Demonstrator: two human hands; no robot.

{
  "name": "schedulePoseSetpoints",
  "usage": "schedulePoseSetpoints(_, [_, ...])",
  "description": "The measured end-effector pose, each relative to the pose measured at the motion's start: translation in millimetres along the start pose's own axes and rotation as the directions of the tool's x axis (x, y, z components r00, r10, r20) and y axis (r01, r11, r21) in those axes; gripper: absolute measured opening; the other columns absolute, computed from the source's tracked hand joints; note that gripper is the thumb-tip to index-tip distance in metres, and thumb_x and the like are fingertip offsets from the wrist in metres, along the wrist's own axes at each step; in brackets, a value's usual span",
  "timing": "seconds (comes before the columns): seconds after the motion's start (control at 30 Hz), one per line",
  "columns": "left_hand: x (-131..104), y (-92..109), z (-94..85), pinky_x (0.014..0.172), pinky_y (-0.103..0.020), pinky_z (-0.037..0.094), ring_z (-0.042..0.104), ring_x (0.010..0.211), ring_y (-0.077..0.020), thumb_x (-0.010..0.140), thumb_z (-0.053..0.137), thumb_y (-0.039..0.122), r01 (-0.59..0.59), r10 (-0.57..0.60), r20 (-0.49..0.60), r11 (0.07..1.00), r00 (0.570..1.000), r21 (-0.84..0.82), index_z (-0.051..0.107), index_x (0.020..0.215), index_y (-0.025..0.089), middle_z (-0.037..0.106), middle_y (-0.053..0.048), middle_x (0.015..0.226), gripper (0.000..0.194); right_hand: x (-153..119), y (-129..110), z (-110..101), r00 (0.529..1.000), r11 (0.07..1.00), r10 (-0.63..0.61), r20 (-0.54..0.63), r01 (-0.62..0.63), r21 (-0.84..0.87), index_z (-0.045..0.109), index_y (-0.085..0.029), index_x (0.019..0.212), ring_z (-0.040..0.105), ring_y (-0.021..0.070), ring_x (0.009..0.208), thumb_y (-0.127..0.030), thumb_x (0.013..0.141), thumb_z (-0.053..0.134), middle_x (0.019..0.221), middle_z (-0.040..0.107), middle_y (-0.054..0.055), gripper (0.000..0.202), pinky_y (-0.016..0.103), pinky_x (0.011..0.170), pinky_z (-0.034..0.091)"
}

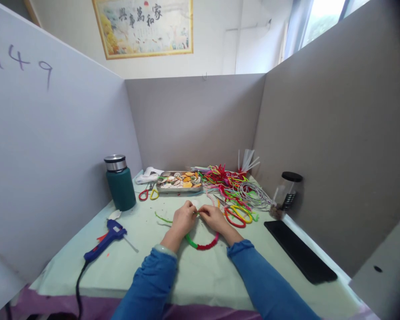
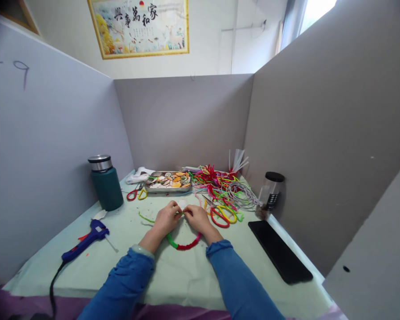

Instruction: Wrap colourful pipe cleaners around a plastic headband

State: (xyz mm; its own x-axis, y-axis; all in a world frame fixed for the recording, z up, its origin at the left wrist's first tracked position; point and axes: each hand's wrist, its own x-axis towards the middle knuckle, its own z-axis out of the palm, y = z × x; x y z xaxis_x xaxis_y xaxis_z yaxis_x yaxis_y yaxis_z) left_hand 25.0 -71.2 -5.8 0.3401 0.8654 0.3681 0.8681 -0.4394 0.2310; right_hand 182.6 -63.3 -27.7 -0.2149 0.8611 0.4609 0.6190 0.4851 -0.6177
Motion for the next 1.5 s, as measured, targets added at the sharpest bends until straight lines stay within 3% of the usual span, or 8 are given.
schedulePoseSetpoints(0.47, [3.4,-4.8,4.4,0.063,-0.024,0.035,0.057,0.076,-0.0151,0.086,0.043,0.032,-0.030,0.031,-0.009,0.997,0.999,0.067,0.069,0.090,0.026,0.061,-0.003,0.095,0.026,-0.6,0.0,0.0,1.000,1.000,0.005,0.010,-0.005,0.010,0.067,-0.020,0.081,0.060,0.0161,0.074,-0.017,0.077,0.051,0.081,0.069,0.003,0.017,0.025,0.065,0.042])
schedulePoseSetpoints(0.67, [1.9,-4.6,0.0,0.064,-0.023,0.035,0.057,0.077,-0.0143,0.083,0.049,0.029,0.002,-0.002,-0.012,0.999,1.000,-0.040,0.070,0.086,0.025,0.062,-0.003,0.089,0.021,-0.7,0.5,-5.2,0.999,0.980,0.031,0.037,-0.037,0.193,0.066,-0.017,0.078,0.059,0.0141,0.066,-0.024,0.080,0.049,0.072,0.067,0.002,0.019,0.023,0.060,0.043])
schedulePoseSetpoints(0.73, [2.9,-4.6,-1.4,0.063,-0.023,0.035,0.057,0.076,-0.0145,0.081,0.052,0.029,0.045,-0.046,0.000,0.997,0.999,-0.070,0.070,0.083,0.025,0.063,-0.003,0.086,0.019,0.4,1.0,-7.9,0.992,0.937,0.102,0.074,-0.121,0.327,0.065,-0.015,0.081,0.056,0.0119,0.054,-0.029,0.083,0.045,0.060,0.063,0.002,0.025,0.021,0.051,0.041])
schedulePoseSetpoints(0.87, [6.8,-6.4,-1.3,0.067,-0.022,0.037,0.057,0.077,-0.0140,0.078,0.056,0.028,0.137,-0.137,0.010,0.979,0.991,-0.154,0.071,0.081,0.022,0.065,-0.004,0.084,0.017,4.3,2.2,-10.5,0.947,0.755,0.270,0.176,-0.321,0.572,0.060,-0.012,0.094,0.051,0.0098,0.037,-0.035,0.086,0.040,0.048,0.058,0.000,0.031,0.018,0.038,0.036])
schedulePoseSetpoints(1.1, [13.8,-17.2,6.4,0.067,-0.022,0.037,0.057,0.072,-0.0131,0.076,0.058,0.026,0.214,-0.247,-0.073,0.927,0.966,-0.307,0.071,0.078,0.019,0.067,-0.004,0.079,0.015,8.3,4.7,-13.8,0.930,0.498,0.314,0.191,-0.332,0.801,0.057,-0.014,0.096,0.059,0.0128,0.048,-0.048,0.087,0.040,0.079,0.068,0.011,0.039,0.021,0.036,0.041])
schedulePoseSetpoints(1.17, [15.4,-19.9,8.0,0.064,-0.022,0.037,0.057,0.069,-0.0127,0.076,0.057,0.026,0.240,-0.286,-0.082,0.902,0.955,-0.360,0.070,0.078,0.017,0.067,-0.004,0.075,0.016,7.2,5.6,-13.4,0.942,0.528,0.291,0.169,-0.305,0.792,0.058,-0.015,0.097,0.058,0.0118,0.049,-0.047,0.084,0.045,0.081,0.068,0.010,0.037,0.020,0.038,0.042])
schedulePoseSetpoints(1.27, [16.4,-20.8,9.0,0.062,-0.022,0.037,0.056,0.066,-0.0122,0.075,0.057,0.024,0.242,-0.300,-0.090,0.886,0.950,-0.396,0.070,0.076,0.016,0.067,-0.004,0.072,0.015,5.4,7.0,-6.1,0.967,0.653,0.215,0.138,-0.248,0.716,0.059,-0.016,0.097,0.056,0.0098,0.049,-0.039,0.077,0.058,0.079,0.066,0.006,0.031,0.019,0.040,0.042])
schedulePoseSetpoints(1.5, [13.6,-12.3,9.8,0.062,-0.021,0.037,0.055,0.066,-0.0115,0.074,0.057,0.026,0.070,-0.116,-0.085,0.906,0.990,-0.418,0.071,0.073,0.015,0.066,-0.003,0.072,0.017,5.5,5.5,11.8,0.972,0.799,0.233,0.028,-0.208,0.565,0.060,-0.015,0.072,0.046,0.0085,0.042,-0.035,0.071,0.060,0.059,0.057,-0.001,0.020,0.021,0.040,0.036])
